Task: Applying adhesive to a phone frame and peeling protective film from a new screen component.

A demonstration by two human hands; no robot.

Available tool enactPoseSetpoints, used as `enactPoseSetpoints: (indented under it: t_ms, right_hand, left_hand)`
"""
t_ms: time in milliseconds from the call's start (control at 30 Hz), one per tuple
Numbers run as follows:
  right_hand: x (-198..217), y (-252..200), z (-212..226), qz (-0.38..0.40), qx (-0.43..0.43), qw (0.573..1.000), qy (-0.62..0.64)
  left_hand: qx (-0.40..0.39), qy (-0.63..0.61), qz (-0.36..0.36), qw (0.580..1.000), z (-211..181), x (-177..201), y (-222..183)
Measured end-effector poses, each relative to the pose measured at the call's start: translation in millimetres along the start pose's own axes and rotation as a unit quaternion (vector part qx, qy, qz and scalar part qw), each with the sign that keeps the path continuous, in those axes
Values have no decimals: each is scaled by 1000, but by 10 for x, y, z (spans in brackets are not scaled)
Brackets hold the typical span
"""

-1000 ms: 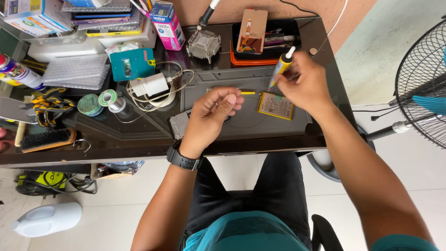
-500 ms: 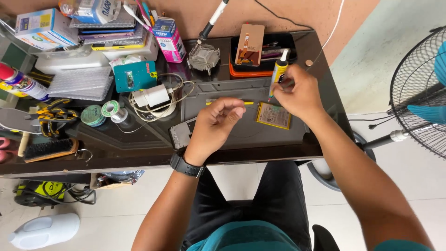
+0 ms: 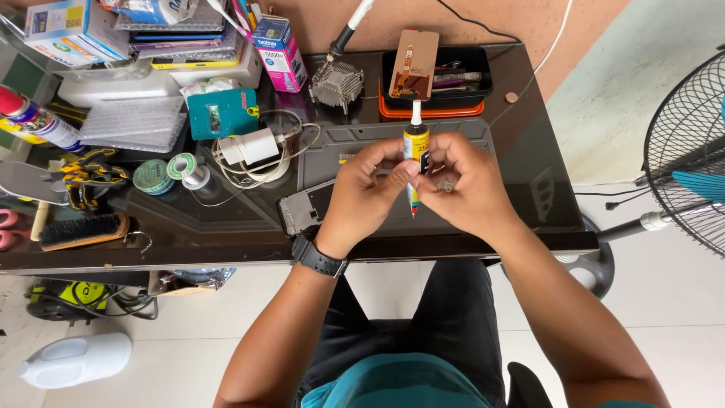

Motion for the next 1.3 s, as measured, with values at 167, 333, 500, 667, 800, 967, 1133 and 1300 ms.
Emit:
enactPoseSetpoints:
  t_ms: [167,333,500,667,800,967,1133,1300]
  right_hand:
    - [-14,-39,55,5,0,1000,-9]
    - [-85,-48,153,19,-1,1000,9]
    - [-112,-9,265,-16,32,998,-48]
    - [-177,-16,376,-52,84,988,-123]
    - [-188,14,267,-74,109,978,-164]
    - [152,401,131,-53,125,966,-220]
    - [104,642,-4,6,118,929,-350]
    - [-338,846,-751,184,36,806,-561]
  left_hand:
    - [-1,-1,-22,1000,-17,40,-5]
    - [2,-29,-40,999,45,95,3]
    - [-11,-34,-46,998,-5,74,-2]
    - [-35,33,-90,995,-56,98,-26]
    - [-19,27,-103,994,-28,117,-46]
    - [-36,73,-75,994,-361,411,-84]
    - [-108,102,-155,977,-827,898,-359]
    - [-261,103,-58,958,-2292,705,-762]
Point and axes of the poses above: each hand's wrist, its own y-axis towards the middle knuckle, its own x-axis out of the back of the hand, z = x × y, the point moved 8 cm from there along y, towards the middle knuckle, and after that the axes turned 8 degrees about -x, right-handed, at the moved point
